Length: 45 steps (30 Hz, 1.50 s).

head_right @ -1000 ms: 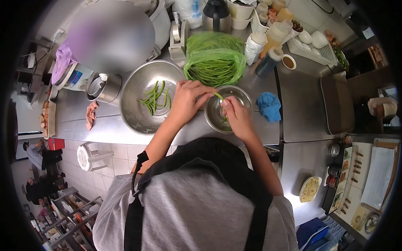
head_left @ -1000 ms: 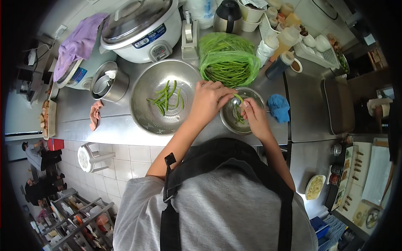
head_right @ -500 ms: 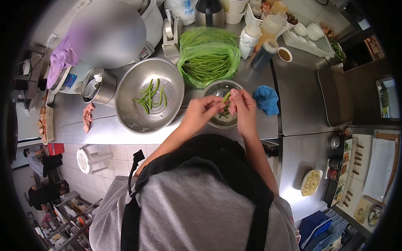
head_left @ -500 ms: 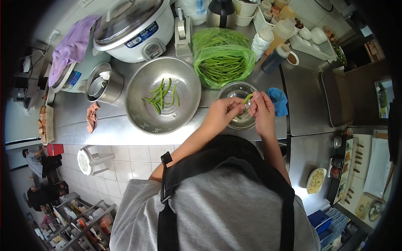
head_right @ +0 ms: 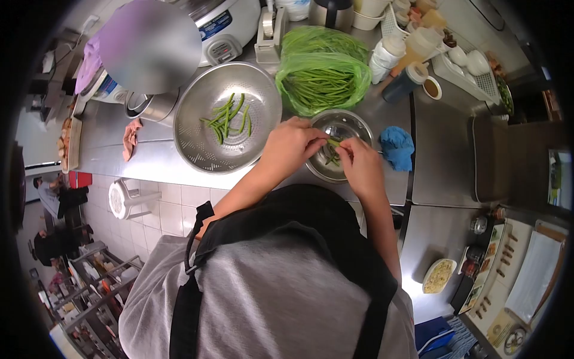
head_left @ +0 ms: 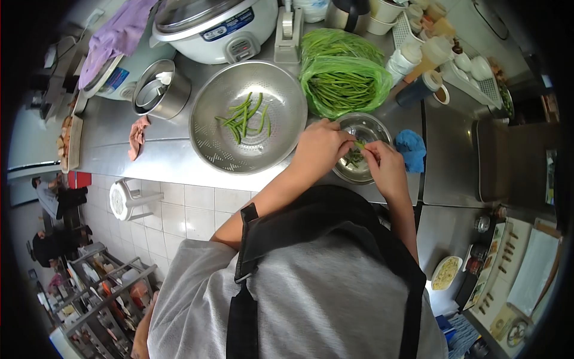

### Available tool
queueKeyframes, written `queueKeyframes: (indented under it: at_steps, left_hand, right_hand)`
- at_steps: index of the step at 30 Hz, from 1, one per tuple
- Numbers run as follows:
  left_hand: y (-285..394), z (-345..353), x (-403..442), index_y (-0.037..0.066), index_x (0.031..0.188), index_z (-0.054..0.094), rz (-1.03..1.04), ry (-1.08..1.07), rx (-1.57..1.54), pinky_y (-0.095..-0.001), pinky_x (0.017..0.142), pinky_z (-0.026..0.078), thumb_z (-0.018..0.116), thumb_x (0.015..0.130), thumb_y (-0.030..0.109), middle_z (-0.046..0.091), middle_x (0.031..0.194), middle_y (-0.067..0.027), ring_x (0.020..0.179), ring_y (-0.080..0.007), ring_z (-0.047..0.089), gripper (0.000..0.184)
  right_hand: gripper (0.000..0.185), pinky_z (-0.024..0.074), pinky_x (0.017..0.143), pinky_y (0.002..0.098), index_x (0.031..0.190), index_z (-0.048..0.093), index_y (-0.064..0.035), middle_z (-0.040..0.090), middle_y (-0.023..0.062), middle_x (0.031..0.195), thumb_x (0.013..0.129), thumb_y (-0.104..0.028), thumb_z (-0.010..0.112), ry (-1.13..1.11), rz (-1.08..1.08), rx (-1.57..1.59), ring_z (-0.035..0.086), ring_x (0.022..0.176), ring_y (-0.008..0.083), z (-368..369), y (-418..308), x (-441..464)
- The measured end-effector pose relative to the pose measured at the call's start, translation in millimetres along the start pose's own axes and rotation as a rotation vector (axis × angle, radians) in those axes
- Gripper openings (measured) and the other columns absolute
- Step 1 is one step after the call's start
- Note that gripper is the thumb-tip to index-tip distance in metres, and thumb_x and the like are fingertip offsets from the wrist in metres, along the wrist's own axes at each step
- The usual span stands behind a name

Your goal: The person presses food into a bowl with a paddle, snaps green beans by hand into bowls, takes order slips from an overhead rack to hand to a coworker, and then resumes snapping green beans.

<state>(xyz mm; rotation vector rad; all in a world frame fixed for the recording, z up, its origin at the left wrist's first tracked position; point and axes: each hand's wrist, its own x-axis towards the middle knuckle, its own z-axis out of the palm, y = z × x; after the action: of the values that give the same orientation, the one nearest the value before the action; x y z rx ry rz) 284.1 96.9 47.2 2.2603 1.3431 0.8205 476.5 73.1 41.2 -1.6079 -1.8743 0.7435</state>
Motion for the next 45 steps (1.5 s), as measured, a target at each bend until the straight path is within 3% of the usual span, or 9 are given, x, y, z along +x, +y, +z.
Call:
queueKeyframes:
  at_steps: [7,13,16,23,30,36,39,42,45]
  left_hand:
    - [-20,-6,0,0.010,0.099,0.073,-0.038,-0.139,-0.404,-0.0345,0.070,0.047,0.071,0.081,0.022,0.060,0.081,-0.0098,0.081,-0.0255,0.060,0.021]
    - [-23,3,-2,0.006,0.103,0.072,-0.248,-0.225,-0.746,-0.0282,0.073,0.045,0.068,0.086,0.015,0.063,0.084,-0.0036,0.079,-0.0144,0.057,0.020]
    - [-10,6,5,0.001,0.106,0.069,-0.459,-0.111,-1.247,-0.0250,0.072,0.044,0.067,0.089,0.015,0.065,0.087,0.0000,0.075,-0.0091,0.054,0.022]
    - [-17,11,18,0.001,0.104,0.067,-0.489,-0.101,-1.237,-0.0217,0.072,0.045,0.064,0.092,0.018,0.066,0.092,-0.0009,0.079,-0.0064,0.055,0.022]
    - [-21,7,8,0.003,0.102,0.060,-0.612,-0.038,-1.490,-0.0257,0.085,0.049,0.059,0.094,0.015,0.068,0.102,-0.0096,0.092,-0.0122,0.063,0.015]
    - [1,21,-5,0.002,0.095,0.057,-0.291,0.053,-1.399,-0.0274,0.090,0.049,0.059,0.091,0.001,0.066,0.109,-0.0157,0.105,-0.0167,0.062,0.004]
    - [1,26,-7,0.002,0.095,0.057,-0.278,0.116,-1.363,-0.0302,0.091,0.050,0.059,0.091,0.000,0.065,0.115,-0.0177,0.107,-0.0174,0.061,0.006]
    - [-12,23,-8,0.002,0.097,0.055,-0.326,0.226,-1.410,-0.0296,0.090,0.049,0.058,0.093,0.001,0.065,0.111,-0.0164,0.107,-0.0172,0.061,0.005]
    - [-27,-10,-10,0.002,0.101,0.055,-0.405,0.349,-1.274,-0.0253,0.086,0.049,0.055,0.094,0.003,0.066,0.097,-0.0107,0.103,-0.0150,0.061,0.007]
  right_hand:
    - [0.017,0.0468,0.067,0.0269,0.099,0.064,0.0000,0.064,0.0048,0.078,0.090,-0.014,0.062,-0.320,0.218,0.507,0.061,0.072,0.0156,-28,17,0]
    - [0.025,0.0434,0.068,0.0261,0.104,0.057,0.0019,0.054,0.0030,0.082,0.094,-0.020,0.049,-0.016,0.257,1.375,0.052,0.072,0.0121,-29,8,12]
    - [0.025,0.0411,0.065,0.0252,0.103,0.057,-0.0002,0.051,0.0032,0.083,0.092,-0.018,0.042,-0.134,0.203,1.353,0.048,0.069,0.0113,-12,28,9]
    - [0.026,0.0356,0.057,0.0217,0.093,0.057,-0.0023,0.044,-0.0021,0.069,0.099,-0.024,0.044,-0.481,0.348,1.066,0.041,0.060,0.0067,13,-15,-3]
    - [0.030,0.0362,0.056,0.0225,0.087,0.055,-0.0025,0.041,-0.0029,0.062,0.101,-0.028,0.045,-0.400,0.316,0.937,0.040,0.057,0.0060,6,-9,-6]
    - [0.025,0.0396,0.066,0.0275,0.091,0.054,-0.0073,0.043,-0.0021,0.070,0.100,-0.030,0.048,-0.017,0.437,1.811,0.043,0.064,0.0102,21,0,7]
    - [0.019,0.0383,0.066,0.0263,0.093,0.051,-0.0095,0.040,-0.0023,0.072,0.099,-0.028,0.049,0.047,0.456,1.856,0.042,0.066,0.0114,27,-3,12]
    - [0.014,0.0408,0.070,0.0277,0.091,0.057,-0.0080,0.049,-0.0017,0.076,0.097,-0.020,0.052,0.127,0.319,1.880,0.047,0.071,0.0115,20,24,21]
    - [0.008,0.0448,0.074,0.0304,0.087,0.064,-0.0063,0.060,0.0015,0.086,0.089,-0.012,0.058,-0.002,0.159,0.445,0.055,0.081,0.0151,4,25,24]
